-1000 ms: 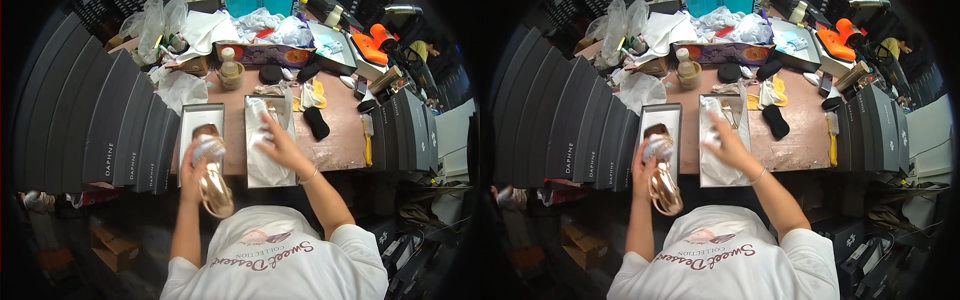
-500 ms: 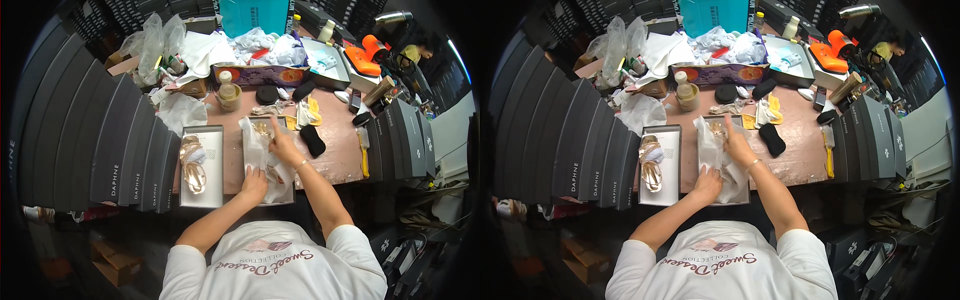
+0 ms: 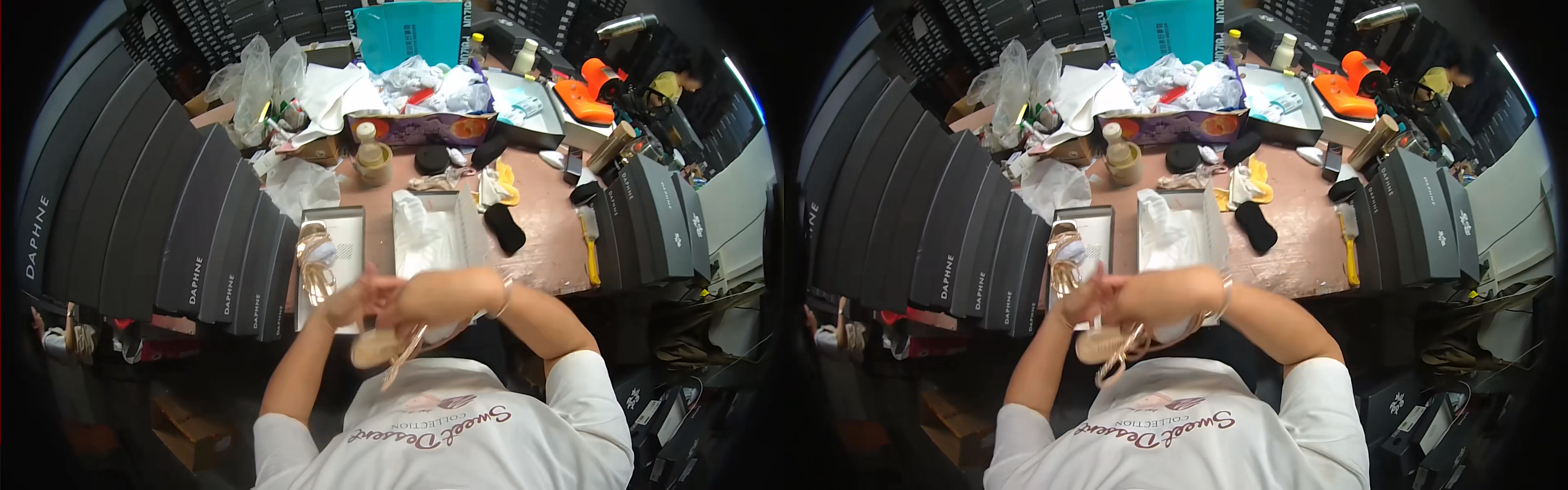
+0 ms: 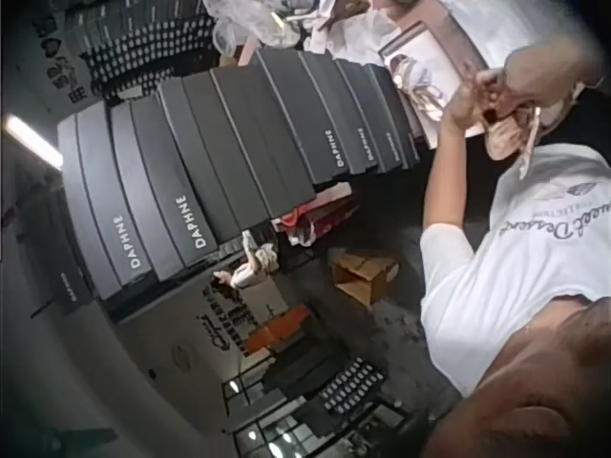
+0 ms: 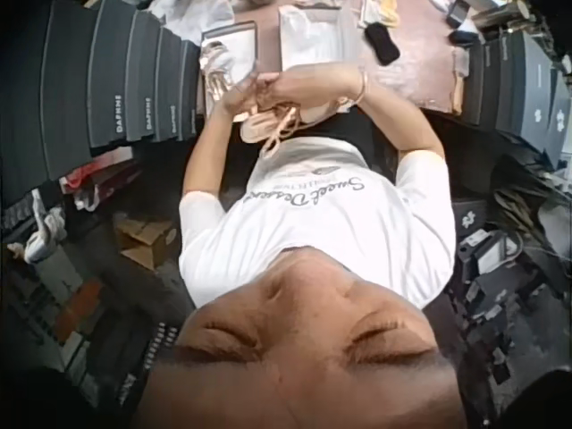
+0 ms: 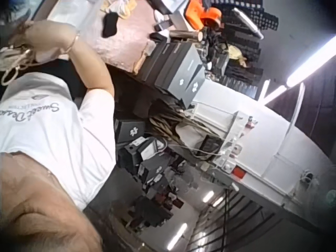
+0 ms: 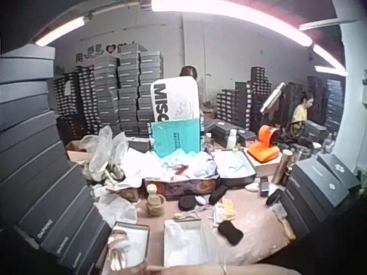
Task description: Cleaning a pair of high-heeled sandals with a cloth and brush before wrapping them in paper and placing them into a shoebox.
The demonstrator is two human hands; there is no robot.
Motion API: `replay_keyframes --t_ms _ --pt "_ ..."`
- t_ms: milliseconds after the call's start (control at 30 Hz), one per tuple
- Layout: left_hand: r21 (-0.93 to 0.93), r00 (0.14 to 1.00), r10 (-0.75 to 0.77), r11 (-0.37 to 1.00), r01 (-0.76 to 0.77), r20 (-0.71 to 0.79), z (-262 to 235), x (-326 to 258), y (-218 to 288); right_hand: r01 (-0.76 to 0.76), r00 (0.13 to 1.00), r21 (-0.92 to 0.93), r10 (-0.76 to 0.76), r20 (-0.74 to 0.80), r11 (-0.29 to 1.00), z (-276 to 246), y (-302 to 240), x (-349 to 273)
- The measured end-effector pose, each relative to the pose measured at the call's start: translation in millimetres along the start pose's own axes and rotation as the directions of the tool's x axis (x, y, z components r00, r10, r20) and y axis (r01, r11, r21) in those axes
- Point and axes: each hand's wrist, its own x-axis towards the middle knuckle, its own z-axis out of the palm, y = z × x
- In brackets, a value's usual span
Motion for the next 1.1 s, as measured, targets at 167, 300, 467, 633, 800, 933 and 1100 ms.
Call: replay_keyframes --t_ms 167,300,467,633,800,933,1100 --pt "-0.403 0.993 -0.012 0.915 -0.035 -0.115 47 -19 -85 -0.112 0.994 -0.173 0.109 -0.031 0.978 72 9 40" --pt "-0.803 0.985 0.172 0.591 -0.079 0.030 20 -37 -151 -0.291 0.528 0.136 0.278 -0.803 0.947 70 14 -33" --pt "-0.278 0.973 0.070 0.952 -0.131 -0.219 77 -41 -81 -0.347 0.544 0.280 0.435 -0.717 0.895 105 22 -45" --pt "-0.713 0.954 -0.119 0.691 -0.119 -0.275 91 -31 -81 -0.101 0.550 0.795 0.699 -0.456 0.598 153 33 -47" --pt "0.021 0.863 0.048 0.999 -0.043 -0.502 79 -10 -75 -0.349 0.596 0.682 0.714 -0.367 0.643 141 31 -58" --pt "0.032 0.940 -0.094 0.993 0.111 -0.329 75 -21 -82 -0.483 0.223 0.534 0.687 -0.691 0.694 82 75 -123" --pt "0.007 0.894 0.010 1.000 -0.008 -0.447 100 -17 -74 -0.904 0.108 0.136 0.523 -0.846 0.406 91 207 -207"
